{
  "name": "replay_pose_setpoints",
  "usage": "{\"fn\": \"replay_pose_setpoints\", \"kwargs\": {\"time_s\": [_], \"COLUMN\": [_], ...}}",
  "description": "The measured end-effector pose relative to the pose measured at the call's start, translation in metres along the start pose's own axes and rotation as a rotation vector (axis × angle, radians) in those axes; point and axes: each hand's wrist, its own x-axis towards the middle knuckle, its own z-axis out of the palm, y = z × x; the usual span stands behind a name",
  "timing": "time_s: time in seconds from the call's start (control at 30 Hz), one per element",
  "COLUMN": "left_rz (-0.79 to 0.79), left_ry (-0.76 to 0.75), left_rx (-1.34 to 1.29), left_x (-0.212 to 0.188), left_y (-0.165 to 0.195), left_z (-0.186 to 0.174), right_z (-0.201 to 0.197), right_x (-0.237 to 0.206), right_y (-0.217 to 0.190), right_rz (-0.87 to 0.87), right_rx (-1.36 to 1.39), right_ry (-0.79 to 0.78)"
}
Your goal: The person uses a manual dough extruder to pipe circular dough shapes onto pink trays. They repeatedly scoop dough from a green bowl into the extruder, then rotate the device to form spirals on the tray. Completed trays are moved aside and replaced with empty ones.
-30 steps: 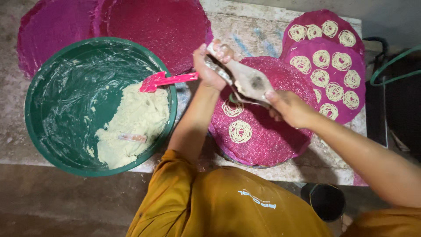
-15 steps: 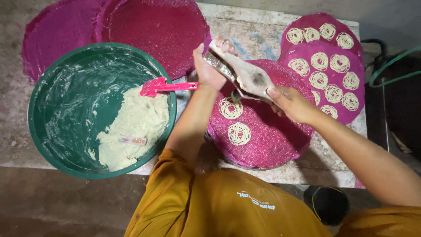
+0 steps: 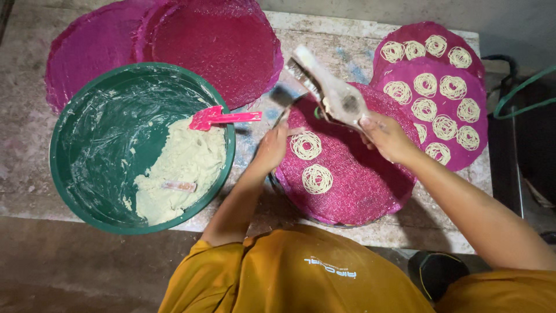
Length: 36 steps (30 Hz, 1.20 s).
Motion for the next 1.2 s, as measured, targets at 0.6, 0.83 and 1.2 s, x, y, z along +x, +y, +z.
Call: {"fn": "replay_pose_setpoints", "kwargs": {"time_s": [0.6,0.83,1.2], "left_rz": [-0.047,-0.037,-0.064], "left_ry": [-0.016,-0.02,0.114], "left_rx": [-1.903,-1.857,-1.852], "left_x": [0.173,0.18,0.197], "left_y": [0.046,0.031,0.042], "left_z": [0.014,-0.004,0.001], "right_z": [-0.043,-0.015,-0.024], "right_x": [0.043,0.054,0.064], "right_y": [-0.035,-0.037,-0.032], "right_rz": [0.333,0.144,0.06], "right_rx": [-0.415,-0.368,-0.495], "right_ry": [-0.075,-0.007,0.081]}}
